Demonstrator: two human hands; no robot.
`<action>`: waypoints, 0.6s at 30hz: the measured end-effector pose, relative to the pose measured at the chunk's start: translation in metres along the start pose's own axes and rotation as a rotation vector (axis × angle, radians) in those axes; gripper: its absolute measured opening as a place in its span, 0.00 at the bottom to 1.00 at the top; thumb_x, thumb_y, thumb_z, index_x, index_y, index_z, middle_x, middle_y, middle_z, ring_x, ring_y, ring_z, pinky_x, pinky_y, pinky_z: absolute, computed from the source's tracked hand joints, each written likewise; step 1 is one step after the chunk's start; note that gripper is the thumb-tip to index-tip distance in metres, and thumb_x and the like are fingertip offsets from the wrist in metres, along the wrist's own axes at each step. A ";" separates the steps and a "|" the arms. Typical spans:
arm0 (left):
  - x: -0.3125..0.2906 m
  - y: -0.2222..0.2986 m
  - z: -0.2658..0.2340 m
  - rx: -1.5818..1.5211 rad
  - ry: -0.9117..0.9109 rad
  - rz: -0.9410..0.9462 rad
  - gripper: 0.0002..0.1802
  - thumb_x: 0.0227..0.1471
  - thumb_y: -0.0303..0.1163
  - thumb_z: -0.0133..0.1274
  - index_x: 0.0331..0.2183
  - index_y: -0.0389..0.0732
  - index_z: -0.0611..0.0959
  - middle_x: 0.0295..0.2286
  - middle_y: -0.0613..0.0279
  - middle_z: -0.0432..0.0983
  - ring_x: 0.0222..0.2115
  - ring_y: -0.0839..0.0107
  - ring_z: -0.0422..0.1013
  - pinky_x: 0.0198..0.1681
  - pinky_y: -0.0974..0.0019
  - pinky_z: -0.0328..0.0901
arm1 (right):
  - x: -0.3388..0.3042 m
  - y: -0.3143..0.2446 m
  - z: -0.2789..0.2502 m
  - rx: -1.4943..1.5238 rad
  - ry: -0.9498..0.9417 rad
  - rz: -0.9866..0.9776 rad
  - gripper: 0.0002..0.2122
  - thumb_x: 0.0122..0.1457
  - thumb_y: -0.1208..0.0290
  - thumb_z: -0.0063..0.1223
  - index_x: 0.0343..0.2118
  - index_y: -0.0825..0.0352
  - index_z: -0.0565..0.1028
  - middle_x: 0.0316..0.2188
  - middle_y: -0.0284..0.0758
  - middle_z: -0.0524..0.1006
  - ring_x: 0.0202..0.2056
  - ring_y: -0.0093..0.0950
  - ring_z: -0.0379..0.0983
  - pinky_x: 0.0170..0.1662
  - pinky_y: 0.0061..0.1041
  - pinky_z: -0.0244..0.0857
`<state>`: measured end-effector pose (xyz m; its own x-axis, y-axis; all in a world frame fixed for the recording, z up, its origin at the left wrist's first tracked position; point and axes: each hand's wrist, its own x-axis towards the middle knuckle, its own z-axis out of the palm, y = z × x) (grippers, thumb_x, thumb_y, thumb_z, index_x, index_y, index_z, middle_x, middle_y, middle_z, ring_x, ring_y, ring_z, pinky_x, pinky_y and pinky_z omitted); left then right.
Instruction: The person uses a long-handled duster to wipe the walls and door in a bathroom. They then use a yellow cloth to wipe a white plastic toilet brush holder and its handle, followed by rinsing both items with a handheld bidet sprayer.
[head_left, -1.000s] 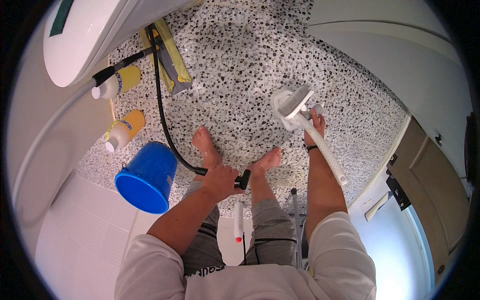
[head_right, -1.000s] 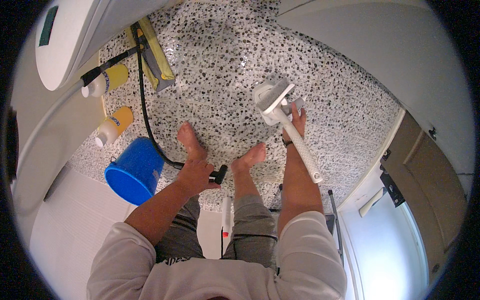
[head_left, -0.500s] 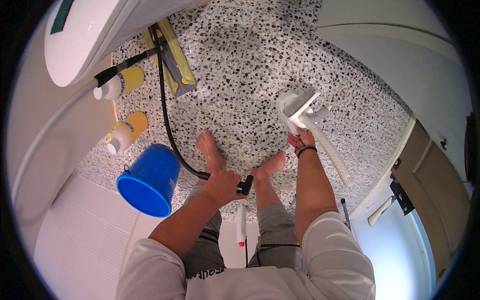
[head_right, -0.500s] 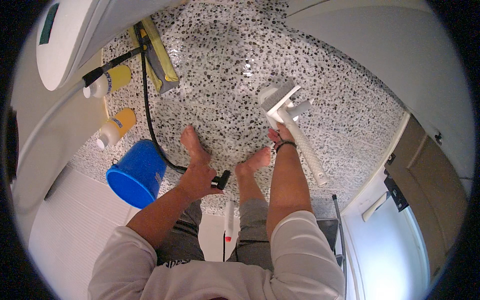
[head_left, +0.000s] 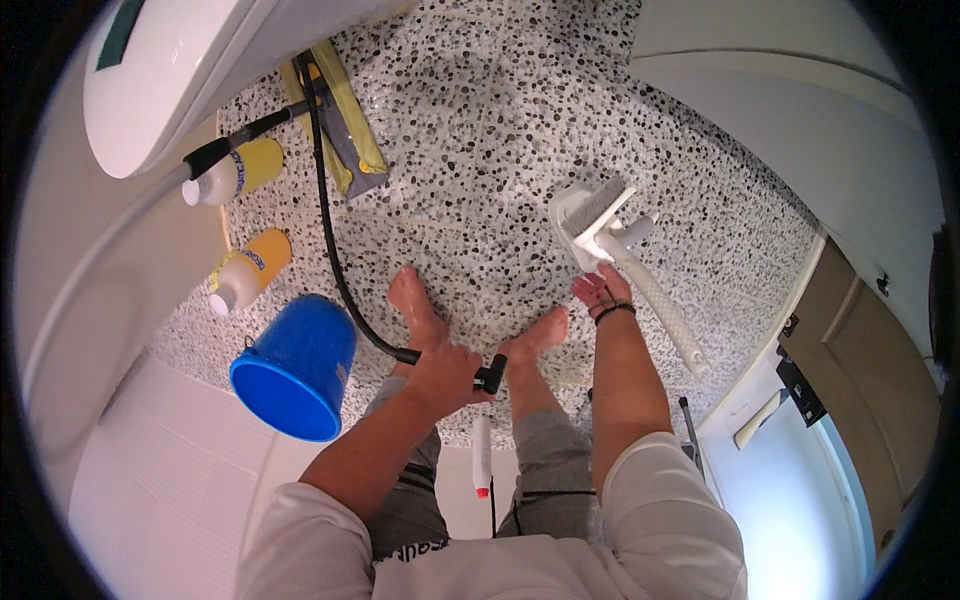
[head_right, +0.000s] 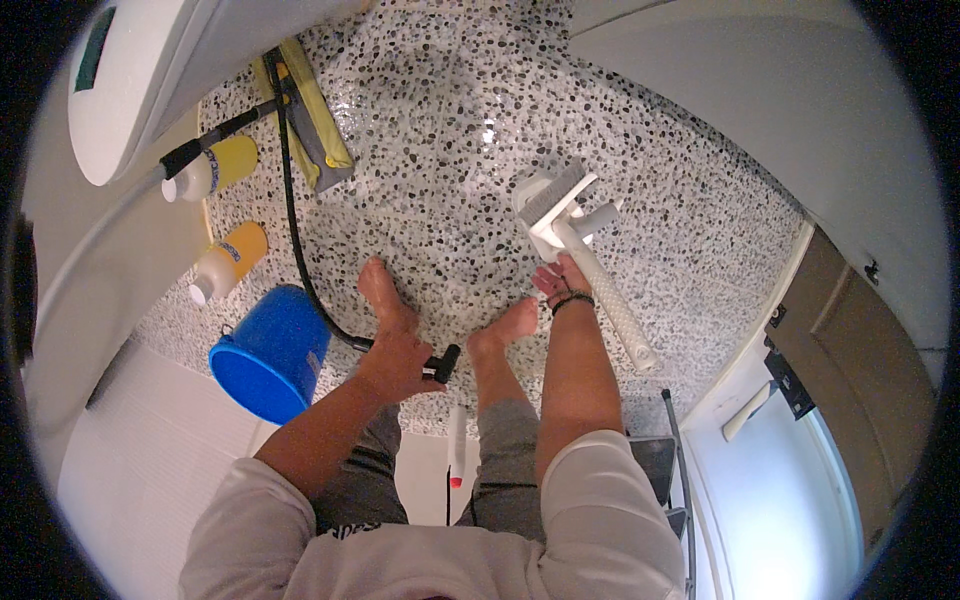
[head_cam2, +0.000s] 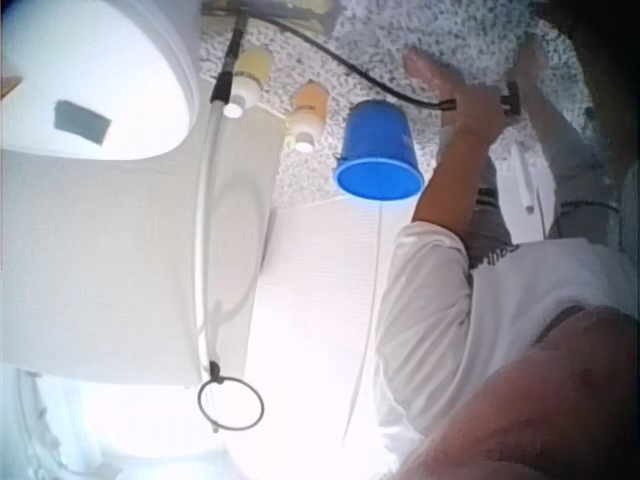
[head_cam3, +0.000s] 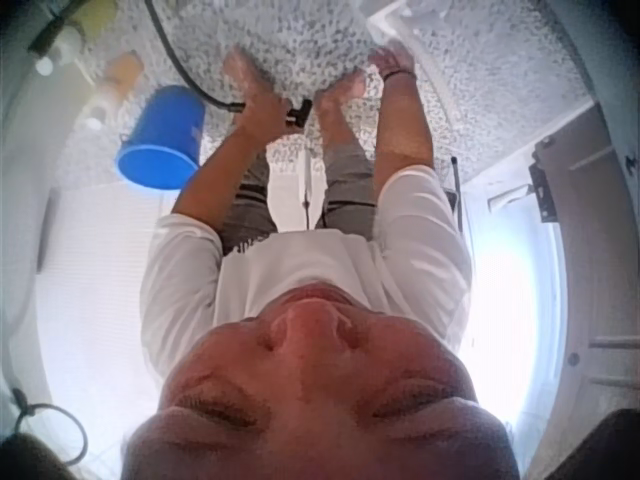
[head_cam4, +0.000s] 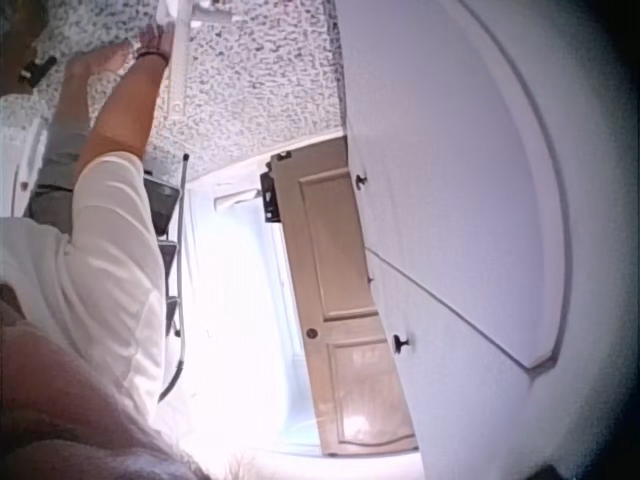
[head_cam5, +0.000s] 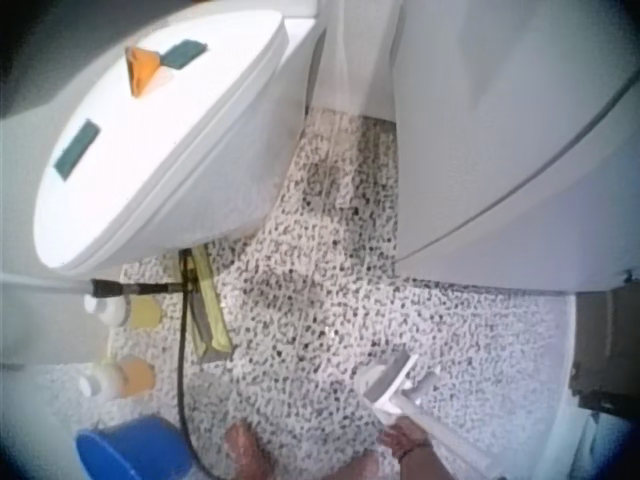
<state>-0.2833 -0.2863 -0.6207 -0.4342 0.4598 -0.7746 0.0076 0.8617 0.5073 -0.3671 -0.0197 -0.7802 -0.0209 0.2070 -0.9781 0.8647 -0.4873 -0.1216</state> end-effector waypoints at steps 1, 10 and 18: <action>0.000 -0.001 -0.002 0.016 -0.002 0.017 0.29 0.34 0.57 0.51 0.28 0.40 0.73 0.27 0.57 0.70 0.33 0.62 0.67 0.37 0.60 0.59 | -0.005 0.003 0.005 -0.031 -0.028 -0.024 0.16 0.48 0.69 0.47 0.40 0.64 0.61 0.34 0.44 0.63 0.35 0.42 0.66 0.35 0.41 0.65; -0.003 -0.004 0.008 0.004 -0.018 -0.004 0.29 0.34 0.56 0.51 0.29 0.40 0.73 0.28 0.57 0.70 0.33 0.62 0.67 0.38 0.60 0.59 | 0.017 0.005 0.011 -0.006 -0.011 -0.109 0.11 0.51 0.71 0.43 0.38 0.67 0.64 0.30 0.40 0.70 0.28 0.33 0.70 0.30 0.30 0.69; -0.007 0.000 -0.012 0.140 -0.104 0.019 0.31 0.34 0.58 0.49 0.31 0.40 0.74 0.28 0.57 0.70 0.34 0.62 0.66 0.38 0.59 0.58 | 0.004 -0.016 -0.020 0.254 0.057 -0.207 0.16 0.50 0.66 0.47 0.38 0.72 0.63 0.32 0.40 0.69 0.32 0.30 0.70 0.30 0.24 0.70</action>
<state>-0.2908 -0.2921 -0.6106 -0.3373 0.4895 -0.8041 0.1431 0.8709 0.4701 -0.3711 0.0061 -0.7785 -0.1485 0.3671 -0.9183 0.6921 -0.6246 -0.3616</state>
